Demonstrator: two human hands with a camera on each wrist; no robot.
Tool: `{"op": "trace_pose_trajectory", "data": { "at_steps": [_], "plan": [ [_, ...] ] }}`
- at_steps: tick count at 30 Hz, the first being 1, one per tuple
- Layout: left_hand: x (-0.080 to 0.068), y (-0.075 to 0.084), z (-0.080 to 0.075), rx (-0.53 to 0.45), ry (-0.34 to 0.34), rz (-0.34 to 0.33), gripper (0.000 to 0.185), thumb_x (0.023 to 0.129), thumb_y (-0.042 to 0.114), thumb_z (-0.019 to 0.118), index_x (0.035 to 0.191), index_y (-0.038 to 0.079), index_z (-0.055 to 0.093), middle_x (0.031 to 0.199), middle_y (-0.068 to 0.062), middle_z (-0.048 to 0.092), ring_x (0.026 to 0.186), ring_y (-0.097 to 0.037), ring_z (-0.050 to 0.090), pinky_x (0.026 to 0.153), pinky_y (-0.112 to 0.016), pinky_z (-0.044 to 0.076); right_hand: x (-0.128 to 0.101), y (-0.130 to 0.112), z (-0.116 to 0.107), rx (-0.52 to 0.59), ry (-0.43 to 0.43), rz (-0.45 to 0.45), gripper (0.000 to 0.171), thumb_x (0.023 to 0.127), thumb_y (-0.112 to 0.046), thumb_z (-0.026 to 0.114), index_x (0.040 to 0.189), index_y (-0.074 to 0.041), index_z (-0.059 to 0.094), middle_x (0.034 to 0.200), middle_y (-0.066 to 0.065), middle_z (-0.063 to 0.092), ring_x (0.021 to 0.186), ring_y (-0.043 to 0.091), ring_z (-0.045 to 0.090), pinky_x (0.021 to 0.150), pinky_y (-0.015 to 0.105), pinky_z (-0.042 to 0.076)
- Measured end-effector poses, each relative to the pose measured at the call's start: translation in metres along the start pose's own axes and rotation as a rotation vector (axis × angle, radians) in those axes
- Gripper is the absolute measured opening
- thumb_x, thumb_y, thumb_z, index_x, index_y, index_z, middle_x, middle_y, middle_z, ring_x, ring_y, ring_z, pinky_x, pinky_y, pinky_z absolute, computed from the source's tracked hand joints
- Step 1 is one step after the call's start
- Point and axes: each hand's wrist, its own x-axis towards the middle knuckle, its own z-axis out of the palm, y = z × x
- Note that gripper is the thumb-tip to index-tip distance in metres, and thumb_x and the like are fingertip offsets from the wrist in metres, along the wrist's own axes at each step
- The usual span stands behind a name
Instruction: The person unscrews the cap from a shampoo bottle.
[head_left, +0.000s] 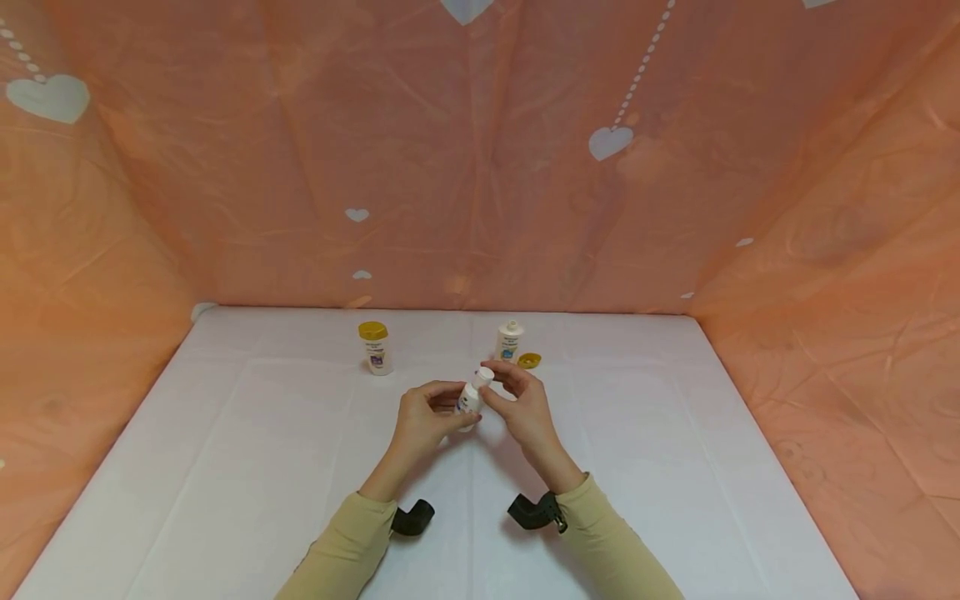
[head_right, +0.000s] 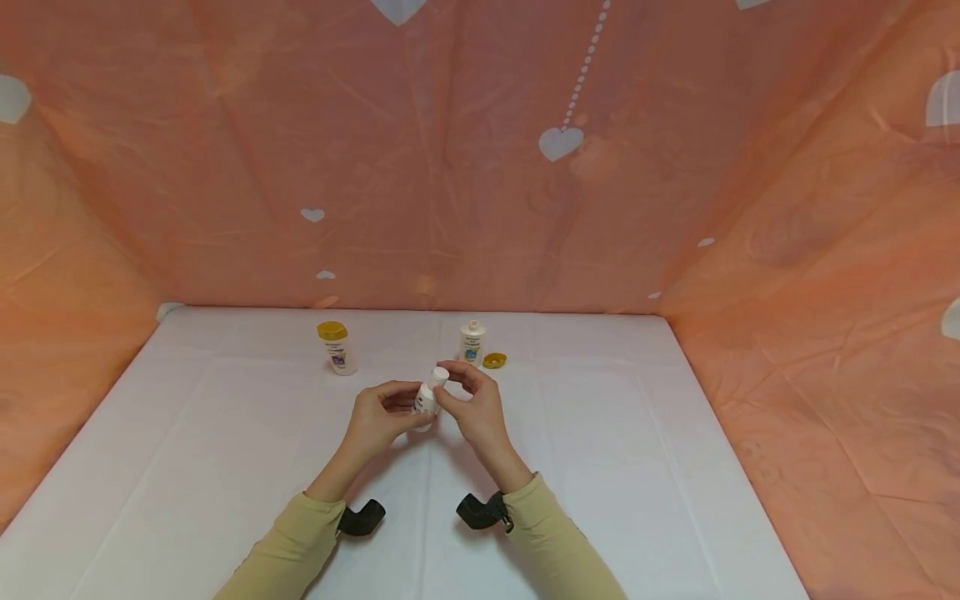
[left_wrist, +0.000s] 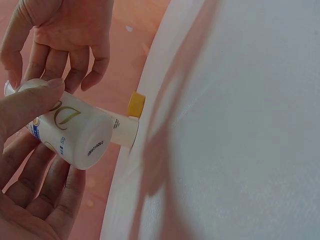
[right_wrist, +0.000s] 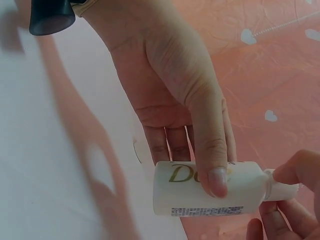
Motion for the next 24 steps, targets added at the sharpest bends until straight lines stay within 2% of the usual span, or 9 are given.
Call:
{"op": "trace_pose_trajectory", "data": {
  "at_steps": [12, 20, 24],
  "plan": [
    [0.0001, 0.0019, 0.0003, -0.001, 0.006, -0.014, 0.043, 0.067, -0.008, 0.083, 0.107, -0.009, 0.067, 0.097, -0.021, 0.068, 0.090, -0.033, 0.066, 0.073, -0.026, 0.056, 0.0005, 0.0015, -0.0029, -0.022, -0.031, -0.026, 0.037, 0.087, 0.004, 0.065, 0.123, 0.008, 0.059, 0.115, 0.020, 0.064, 0.110, 0.031, 0.055, 0.100, 0.048, 0.036],
    [-0.0010, 0.0017, 0.0011, 0.006, 0.014, -0.017, 0.043, 0.067, -0.008, 0.082, 0.107, -0.009, 0.067, 0.097, -0.020, 0.068, 0.090, -0.032, 0.066, 0.073, -0.027, 0.057, -0.0006, 0.0024, -0.0038, 0.007, -0.041, -0.036, 0.038, 0.087, 0.006, 0.063, 0.125, 0.008, 0.057, 0.117, 0.023, 0.063, 0.111, 0.033, 0.054, 0.103, 0.059, 0.031],
    [-0.0011, 0.0022, 0.0009, -0.009, 0.009, -0.015, 0.043, 0.067, -0.009, 0.082, 0.107, -0.010, 0.067, 0.096, -0.021, 0.068, 0.090, -0.033, 0.066, 0.073, -0.027, 0.057, -0.0005, 0.0027, -0.0025, 0.005, -0.029, -0.056, 0.039, 0.086, 0.006, 0.066, 0.124, 0.008, 0.057, 0.118, 0.024, 0.061, 0.110, 0.035, 0.053, 0.102, 0.061, 0.032]
  ]
}}
